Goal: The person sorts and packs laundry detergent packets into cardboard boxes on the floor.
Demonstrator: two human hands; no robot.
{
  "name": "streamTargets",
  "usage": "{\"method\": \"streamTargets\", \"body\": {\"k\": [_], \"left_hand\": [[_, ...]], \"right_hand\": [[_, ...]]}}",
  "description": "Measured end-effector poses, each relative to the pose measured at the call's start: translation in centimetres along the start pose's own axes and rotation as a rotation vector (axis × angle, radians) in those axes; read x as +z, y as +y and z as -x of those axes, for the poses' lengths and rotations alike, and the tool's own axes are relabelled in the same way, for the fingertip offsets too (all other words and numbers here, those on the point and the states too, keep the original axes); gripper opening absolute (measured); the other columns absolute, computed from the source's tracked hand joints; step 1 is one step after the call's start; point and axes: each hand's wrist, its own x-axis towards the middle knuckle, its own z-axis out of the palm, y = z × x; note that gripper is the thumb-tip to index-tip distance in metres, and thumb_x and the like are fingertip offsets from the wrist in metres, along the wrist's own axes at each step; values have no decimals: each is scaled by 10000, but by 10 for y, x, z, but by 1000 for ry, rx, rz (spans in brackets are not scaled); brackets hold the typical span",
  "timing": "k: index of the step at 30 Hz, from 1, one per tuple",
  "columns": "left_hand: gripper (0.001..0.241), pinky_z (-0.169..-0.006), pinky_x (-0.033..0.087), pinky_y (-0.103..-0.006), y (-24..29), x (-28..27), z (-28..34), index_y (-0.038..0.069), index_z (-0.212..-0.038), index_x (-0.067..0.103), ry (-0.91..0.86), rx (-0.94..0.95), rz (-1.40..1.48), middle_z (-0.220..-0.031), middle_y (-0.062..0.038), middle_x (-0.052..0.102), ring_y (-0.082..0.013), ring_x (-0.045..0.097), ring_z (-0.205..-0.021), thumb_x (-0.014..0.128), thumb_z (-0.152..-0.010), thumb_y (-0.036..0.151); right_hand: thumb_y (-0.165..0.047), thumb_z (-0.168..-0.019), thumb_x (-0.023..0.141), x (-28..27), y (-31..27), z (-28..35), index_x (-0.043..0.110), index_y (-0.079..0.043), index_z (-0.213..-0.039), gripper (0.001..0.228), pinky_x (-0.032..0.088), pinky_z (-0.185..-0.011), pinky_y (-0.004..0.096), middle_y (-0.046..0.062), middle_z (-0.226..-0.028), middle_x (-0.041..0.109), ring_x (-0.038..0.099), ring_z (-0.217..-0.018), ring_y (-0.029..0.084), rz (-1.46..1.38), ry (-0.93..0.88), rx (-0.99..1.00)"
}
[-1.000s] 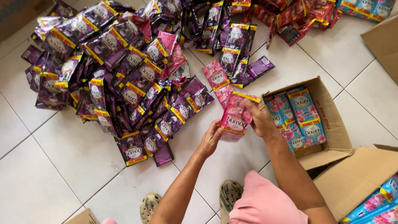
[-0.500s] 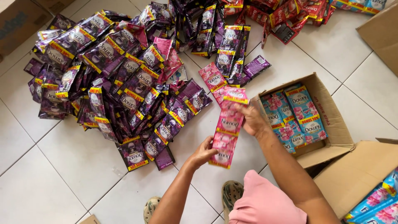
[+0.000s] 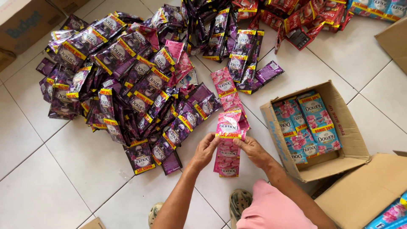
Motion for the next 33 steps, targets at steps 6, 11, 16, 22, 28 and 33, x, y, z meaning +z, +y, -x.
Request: {"method": "streamTargets", "body": {"k": [6,11,16,22,28,33], "left_hand": [[184,-832,541,-289,51,29,1,65,-998,711,154,92,-235,-946,14,704,-91,628,-901,779,-906,209],[164,-807,511,-341,76,43,12,82,-908,716,315,485,-433,-925,-22,691,-162,616,-902,855,-844,141],[262,-845,514,-388,100,61,21,92,-885,677,424,818,-597,-1058,-69,627,-266,607,-992,897,-744,92],[266,-979,546,-392,113,77,28,78,-917,633,290,853,-502,-1154,-80,644,-271,637,-1166,875,-810,55],[250,-1103,523,-437,155,96,38,74,-1040,524,190,913,-236,-1241,-110,588,-312,595,-1314,761,-962,55],[415,-1239,424,-520,213,81,39,69,-1237,532,-9,981,-289,-1387,-141,574,-335,550,-1376,620,-1077,441]], "right_hand": [[-247,-1015,628,8,-24,13,716,-41,-1238,317,503,-964,296,20,-1135,746,638,-1071,87,-28,12,-60],[-156,-953,712,10,-39,24,718,-23,-1215,294,532,-929,303,37,-1107,765,661,-1021,99,91,114,-180],[-161,-858,842,9,-47,31,736,-55,-1144,323,558,-898,292,45,-1058,773,689,-990,112,540,351,-406],[-293,-570,985,22,-87,34,463,-112,-1316,928,392,-1064,405,100,-1393,497,492,-1282,233,659,392,-692],[-259,-663,949,43,-127,38,595,-113,-1267,716,330,-1246,494,102,-1370,619,503,-1435,317,785,71,-934],[-177,-748,923,44,-134,40,647,-112,-1206,539,499,-1107,448,68,-1184,738,724,-1138,190,670,45,-983]]}}
